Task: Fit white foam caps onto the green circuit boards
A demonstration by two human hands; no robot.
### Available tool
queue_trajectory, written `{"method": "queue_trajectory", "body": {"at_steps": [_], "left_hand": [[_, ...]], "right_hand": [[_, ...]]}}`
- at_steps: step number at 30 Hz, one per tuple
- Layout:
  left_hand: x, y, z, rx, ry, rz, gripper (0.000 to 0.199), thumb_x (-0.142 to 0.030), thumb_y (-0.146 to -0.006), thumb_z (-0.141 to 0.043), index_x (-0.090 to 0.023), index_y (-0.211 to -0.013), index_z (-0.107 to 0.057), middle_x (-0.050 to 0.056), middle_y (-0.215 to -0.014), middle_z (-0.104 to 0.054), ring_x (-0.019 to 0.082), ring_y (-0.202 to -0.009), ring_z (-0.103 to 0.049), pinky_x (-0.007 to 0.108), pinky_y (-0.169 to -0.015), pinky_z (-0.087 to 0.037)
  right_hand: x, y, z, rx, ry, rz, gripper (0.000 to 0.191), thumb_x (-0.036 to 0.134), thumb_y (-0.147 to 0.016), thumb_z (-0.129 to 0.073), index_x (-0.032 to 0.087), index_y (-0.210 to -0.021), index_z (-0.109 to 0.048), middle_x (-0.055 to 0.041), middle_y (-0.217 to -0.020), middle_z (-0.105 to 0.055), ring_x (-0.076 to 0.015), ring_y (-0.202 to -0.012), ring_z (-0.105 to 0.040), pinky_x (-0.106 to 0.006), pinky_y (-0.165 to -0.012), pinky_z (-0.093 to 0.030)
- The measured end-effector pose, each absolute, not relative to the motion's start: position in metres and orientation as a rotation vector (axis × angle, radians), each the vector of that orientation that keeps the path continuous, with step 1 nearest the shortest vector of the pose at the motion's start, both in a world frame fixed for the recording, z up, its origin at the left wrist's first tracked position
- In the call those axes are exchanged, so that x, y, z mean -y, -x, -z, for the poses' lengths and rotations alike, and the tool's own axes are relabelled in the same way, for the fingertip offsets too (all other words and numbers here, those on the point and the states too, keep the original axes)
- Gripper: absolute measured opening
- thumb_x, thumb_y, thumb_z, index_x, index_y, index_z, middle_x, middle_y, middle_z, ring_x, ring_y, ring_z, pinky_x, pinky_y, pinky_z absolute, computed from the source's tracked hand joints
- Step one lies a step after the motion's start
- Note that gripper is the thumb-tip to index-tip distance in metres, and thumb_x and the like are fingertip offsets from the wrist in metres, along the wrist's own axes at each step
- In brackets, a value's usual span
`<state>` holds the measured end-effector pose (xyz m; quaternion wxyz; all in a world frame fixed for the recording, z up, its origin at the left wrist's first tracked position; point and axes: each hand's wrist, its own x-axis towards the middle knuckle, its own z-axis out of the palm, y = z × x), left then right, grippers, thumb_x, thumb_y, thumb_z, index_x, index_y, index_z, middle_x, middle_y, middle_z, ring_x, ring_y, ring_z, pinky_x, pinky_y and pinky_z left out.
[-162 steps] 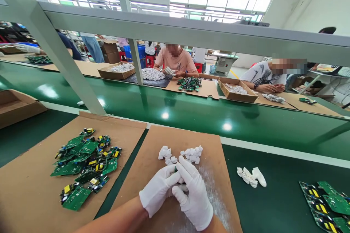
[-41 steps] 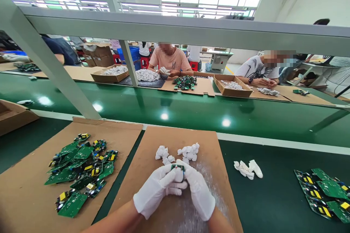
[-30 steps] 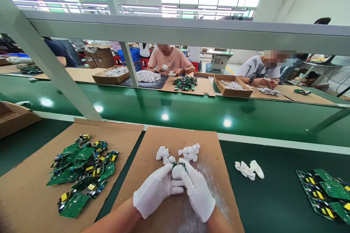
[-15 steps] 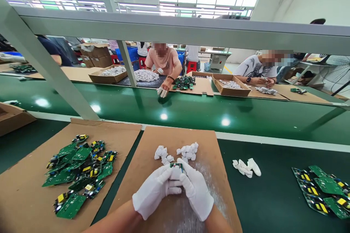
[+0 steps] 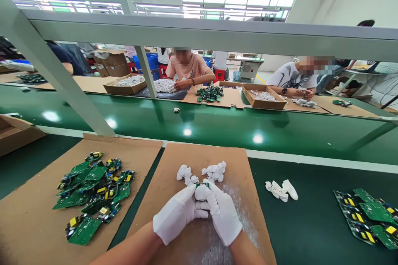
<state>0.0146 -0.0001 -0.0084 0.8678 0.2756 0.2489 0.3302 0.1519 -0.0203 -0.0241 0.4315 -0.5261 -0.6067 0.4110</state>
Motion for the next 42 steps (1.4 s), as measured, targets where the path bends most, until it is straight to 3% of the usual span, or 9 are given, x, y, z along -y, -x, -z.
{"method": "queue_trajectory", "body": {"at_steps": [7,13,19,23,25,29,35,39,42], "left_hand": [[0.005,-0.014,0.008,-0.532,-0.622,-0.807,0.022,-0.033,-0.082,-0.052,-0.014,-0.091,-0.055,0.009,-0.092,-0.062,0.017,-0.081,-0.061,0.029,-0.070,-0.047],[0.004,-0.014,0.007,-0.596,-0.642,-0.772,0.027,-0.035,-0.080,-0.055,-0.014,-0.098,-0.054,0.009,-0.087,-0.062,0.015,-0.074,-0.062,0.029,-0.069,-0.049],[0.001,-0.012,0.004,-0.622,-0.749,-0.775,0.031,-0.032,-0.069,-0.068,-0.015,-0.092,-0.057,0.005,-0.083,-0.059,0.015,-0.074,-0.060,0.030,-0.070,-0.049],[0.000,-0.006,-0.004,-0.603,-0.758,-0.803,0.028,-0.034,-0.071,-0.066,-0.014,-0.089,-0.058,0.007,-0.086,-0.060,0.013,-0.073,-0.059,0.024,-0.065,-0.047],[-0.002,0.000,-0.014,-0.629,-0.756,-0.847,0.025,-0.033,-0.073,-0.065,-0.014,-0.087,-0.058,0.007,-0.092,-0.060,0.015,-0.080,-0.060,0.025,-0.070,-0.046],[-0.025,0.013,-0.034,-0.695,-0.885,-0.957,0.028,-0.036,-0.074,-0.063,-0.017,-0.093,-0.056,0.004,-0.085,-0.059,0.017,-0.082,-0.060,0.030,-0.074,-0.046],[-0.123,0.022,-0.024,-1.178,-1.417,-0.979,0.053,-0.038,-0.075,-0.058,-0.010,-0.118,-0.045,0.008,-0.082,-0.065,0.016,-0.076,-0.059,0.030,-0.074,-0.045],[-0.184,0.014,-0.002,-1.339,-1.559,-0.885,0.040,-0.030,-0.077,-0.059,-0.010,-0.110,-0.052,0.007,-0.084,-0.066,0.016,-0.080,-0.060,0.033,-0.081,-0.044],[-0.209,0.009,0.011,-1.483,-1.670,-0.806,0.033,-0.033,-0.081,-0.054,-0.013,-0.108,-0.055,0.007,-0.100,-0.062,0.018,-0.091,-0.058,0.040,-0.086,-0.043]], "right_hand": [[0.022,-0.148,0.025,1.638,1.509,-0.890,0.043,0.036,-0.080,-0.053,0.018,-0.120,-0.053,-0.0071,-0.097,-0.069,-0.0218,-0.086,-0.064,-0.032,-0.081,-0.050],[0.018,-0.151,0.020,1.580,1.300,-1.046,0.041,0.040,-0.083,-0.049,0.018,-0.118,-0.055,-0.0078,-0.116,-0.062,-0.0225,-0.106,-0.057,-0.033,-0.092,-0.045],[0.019,-0.151,0.014,1.512,1.276,-1.129,0.042,0.044,-0.084,-0.046,0.023,-0.120,-0.055,-0.0054,-0.112,-0.064,-0.0221,-0.099,-0.060,-0.034,-0.087,-0.048],[0.017,-0.166,0.010,1.345,1.282,-1.159,0.047,0.048,-0.088,-0.034,0.022,-0.124,-0.050,-0.0059,-0.103,-0.067,-0.0167,-0.066,-0.062,-0.029,-0.059,-0.052],[0.013,-0.176,0.010,1.326,1.427,-0.978,0.040,0.046,-0.086,-0.041,0.023,-0.115,-0.058,-0.0043,-0.097,-0.069,-0.0149,-0.060,-0.060,-0.029,-0.060,-0.051],[0.007,-0.181,0.018,1.517,1.598,-0.656,0.026,0.036,-0.082,-0.050,0.024,-0.100,-0.065,-0.0034,-0.090,-0.069,-0.0178,-0.069,-0.062,-0.031,-0.070,-0.050],[0.006,-0.160,0.032,1.915,1.671,-0.396,0.039,0.023,-0.075,-0.054,0.024,-0.114,-0.057,-0.0067,-0.110,-0.062,-0.0236,-0.098,-0.057,-0.035,-0.083,-0.046],[0.008,-0.158,0.027,1.928,1.768,-0.331,0.012,0.028,-0.077,-0.053,0.026,-0.082,-0.063,-0.0052,-0.095,-0.059,-0.0211,-0.086,-0.059,-0.032,-0.071,-0.048],[0.007,-0.161,0.025,1.909,1.754,-0.322,0.009,0.028,-0.076,-0.054,0.024,-0.068,-0.056,-0.0032,-0.089,-0.056,-0.0190,-0.080,-0.058,-0.031,-0.068,-0.048]]}}
